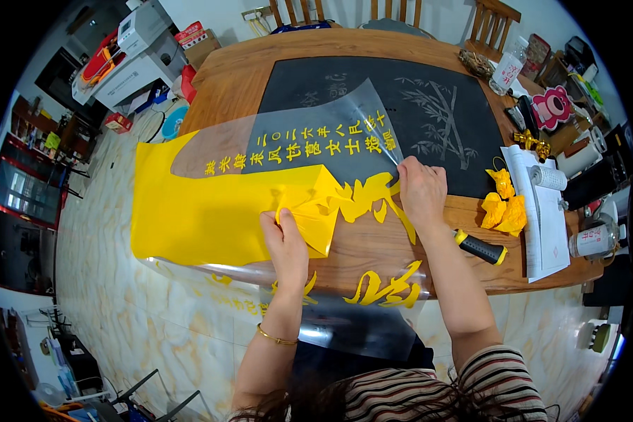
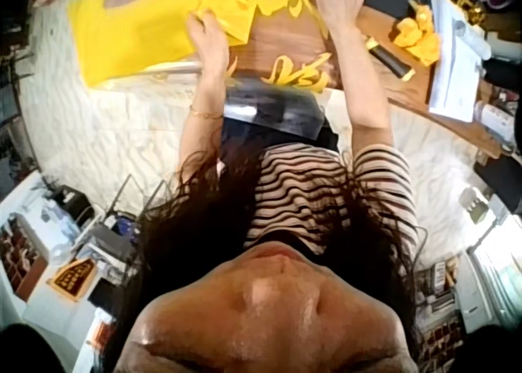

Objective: The person uses a craft knife to carefully cut and peel away excess yellow vinyl from around Chinese characters on a transparent sheet. They remove the cut pieces by hand and continue weeding the remaining areas.

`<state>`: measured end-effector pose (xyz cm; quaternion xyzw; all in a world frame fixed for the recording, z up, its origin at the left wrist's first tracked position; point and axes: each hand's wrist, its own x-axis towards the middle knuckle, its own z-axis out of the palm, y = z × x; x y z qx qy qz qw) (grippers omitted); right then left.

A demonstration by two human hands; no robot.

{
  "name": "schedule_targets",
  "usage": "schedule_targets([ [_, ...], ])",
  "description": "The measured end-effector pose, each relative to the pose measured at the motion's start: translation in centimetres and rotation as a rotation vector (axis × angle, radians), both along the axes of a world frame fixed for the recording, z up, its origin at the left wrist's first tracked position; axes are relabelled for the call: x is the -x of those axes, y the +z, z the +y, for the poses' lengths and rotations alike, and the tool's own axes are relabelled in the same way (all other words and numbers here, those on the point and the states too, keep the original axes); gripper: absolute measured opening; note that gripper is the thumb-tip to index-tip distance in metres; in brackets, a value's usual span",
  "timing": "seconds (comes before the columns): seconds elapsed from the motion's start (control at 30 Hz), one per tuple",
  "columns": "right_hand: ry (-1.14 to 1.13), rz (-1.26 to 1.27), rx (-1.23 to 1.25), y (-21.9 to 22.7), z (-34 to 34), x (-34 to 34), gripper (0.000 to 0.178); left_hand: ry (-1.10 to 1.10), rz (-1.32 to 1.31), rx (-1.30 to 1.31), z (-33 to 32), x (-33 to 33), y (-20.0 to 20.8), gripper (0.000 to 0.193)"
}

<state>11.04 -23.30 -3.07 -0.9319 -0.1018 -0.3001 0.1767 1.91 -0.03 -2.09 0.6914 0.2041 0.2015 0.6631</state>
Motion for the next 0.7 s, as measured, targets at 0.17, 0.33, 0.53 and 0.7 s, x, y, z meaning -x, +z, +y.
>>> schedule_targets([
  [0.17,0.007,-0.004,-0.001,0.1,0.2,0.1,0.014,0.146,-0.110,0.744,-0.5,-2.7,1.6,0.016],
  [0.33,0.026,0.020,-0.005,0.2,0.3,0.1,0.010,0.195,-0.112,0.711,0.4,-4.6,0.2,0.023],
  [0.53,0.018,-0.016,0.025,-0.2,0.3,0.1,0.014,0.259,-0.161,0.302,5.3,-3.1,0.7,0.024],
  [0.7,0.020,-0.006,0.018,-0.2,0.4,0.1,0.013,0.211,-0.203,-0.191,12.0,-1.1,-0.8,0.017],
])
